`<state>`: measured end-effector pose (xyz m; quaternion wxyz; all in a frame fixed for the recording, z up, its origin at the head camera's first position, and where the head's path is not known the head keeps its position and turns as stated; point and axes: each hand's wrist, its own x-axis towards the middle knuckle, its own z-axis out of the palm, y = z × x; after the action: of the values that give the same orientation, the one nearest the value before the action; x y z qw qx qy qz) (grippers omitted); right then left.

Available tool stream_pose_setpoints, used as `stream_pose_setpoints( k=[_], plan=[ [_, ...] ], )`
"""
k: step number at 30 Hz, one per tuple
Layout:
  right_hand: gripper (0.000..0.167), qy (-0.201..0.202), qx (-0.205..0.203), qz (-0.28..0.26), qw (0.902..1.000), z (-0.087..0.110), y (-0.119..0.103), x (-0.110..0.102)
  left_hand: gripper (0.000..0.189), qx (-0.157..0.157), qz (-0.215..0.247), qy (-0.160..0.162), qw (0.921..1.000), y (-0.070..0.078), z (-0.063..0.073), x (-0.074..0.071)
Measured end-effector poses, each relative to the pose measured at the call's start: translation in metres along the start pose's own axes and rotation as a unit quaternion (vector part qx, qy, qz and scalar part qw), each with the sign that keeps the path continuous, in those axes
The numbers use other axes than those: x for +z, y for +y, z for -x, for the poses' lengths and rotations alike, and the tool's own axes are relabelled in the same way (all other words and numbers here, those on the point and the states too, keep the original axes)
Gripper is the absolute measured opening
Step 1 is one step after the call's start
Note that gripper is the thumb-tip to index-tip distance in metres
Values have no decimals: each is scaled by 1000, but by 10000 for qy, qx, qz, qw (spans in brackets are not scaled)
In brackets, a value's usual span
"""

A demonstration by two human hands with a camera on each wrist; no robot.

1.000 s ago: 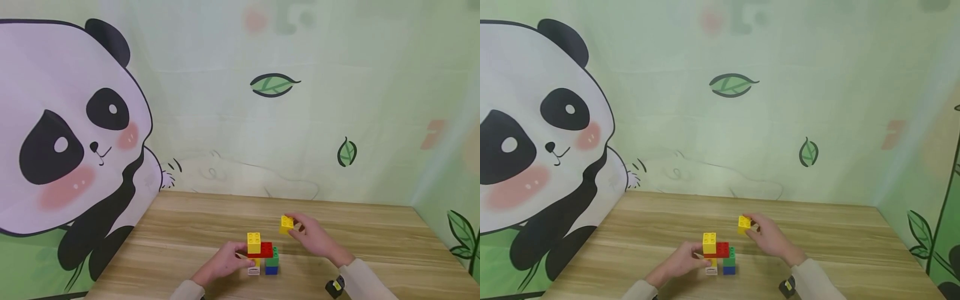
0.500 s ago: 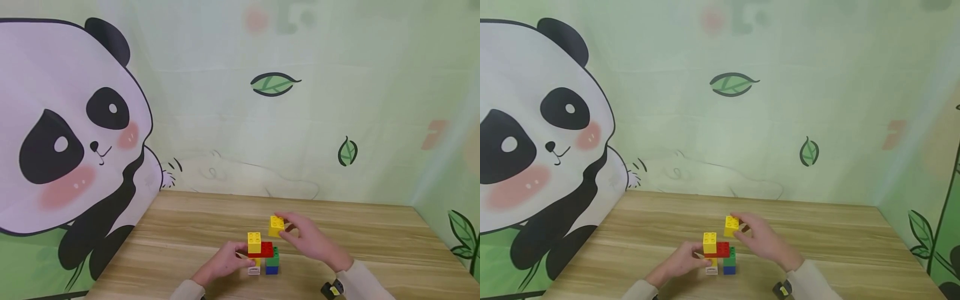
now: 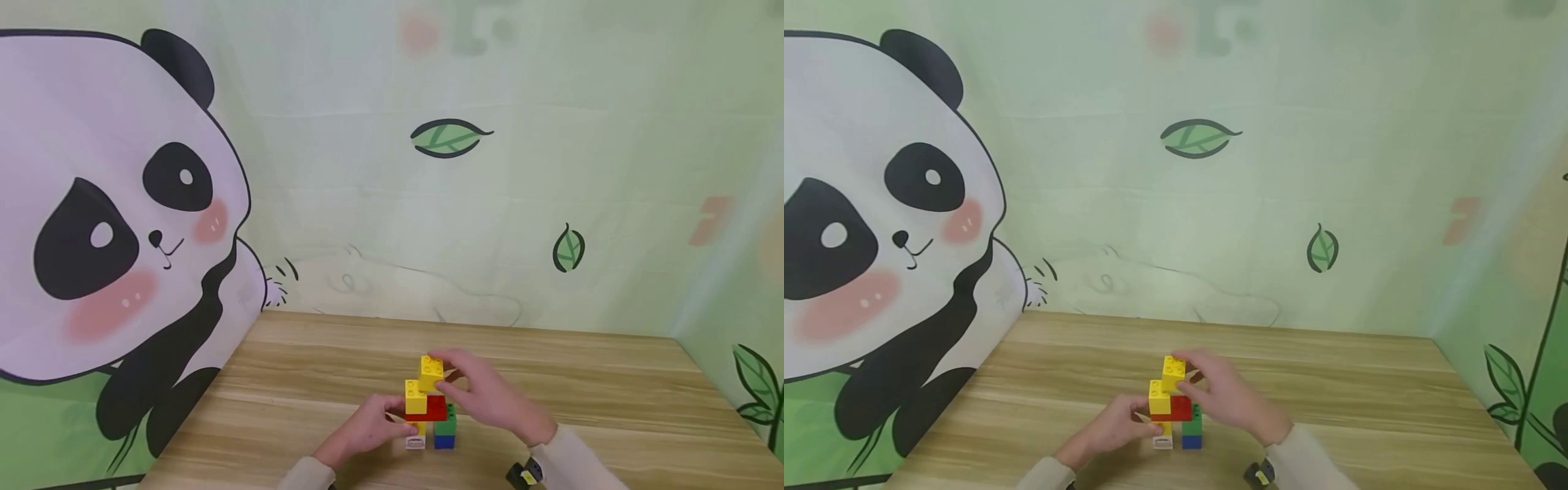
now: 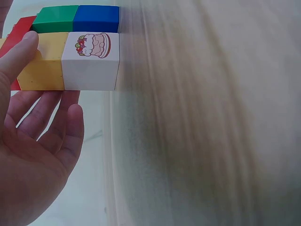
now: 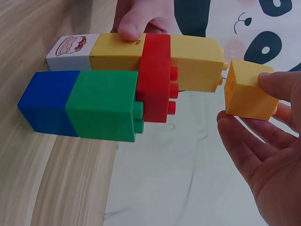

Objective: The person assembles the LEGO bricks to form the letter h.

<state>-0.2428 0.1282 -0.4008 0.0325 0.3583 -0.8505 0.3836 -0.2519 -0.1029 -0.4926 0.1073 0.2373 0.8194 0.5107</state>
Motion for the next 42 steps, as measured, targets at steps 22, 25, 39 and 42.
stream_pose_setpoints(
  k=[22,25,39,42],
  plan=[
    [42,-220,-300,115,9992,-8,-5,10,23,-81,-100,-20,9999,-1,-2,0],
    [43,-223,-393,169,9988,-9,-5,12,23,-83,-90,-19,9999,-1,-2,0],
    [54,-191,-612,571,9963,-12,-9,17,22,-15,-40,64,10000,-1,-1,2],
    [54,-227,-574,647,9960,-13,-9,17,22,-19,-73,60,10000,3,0,1]
  ],
)
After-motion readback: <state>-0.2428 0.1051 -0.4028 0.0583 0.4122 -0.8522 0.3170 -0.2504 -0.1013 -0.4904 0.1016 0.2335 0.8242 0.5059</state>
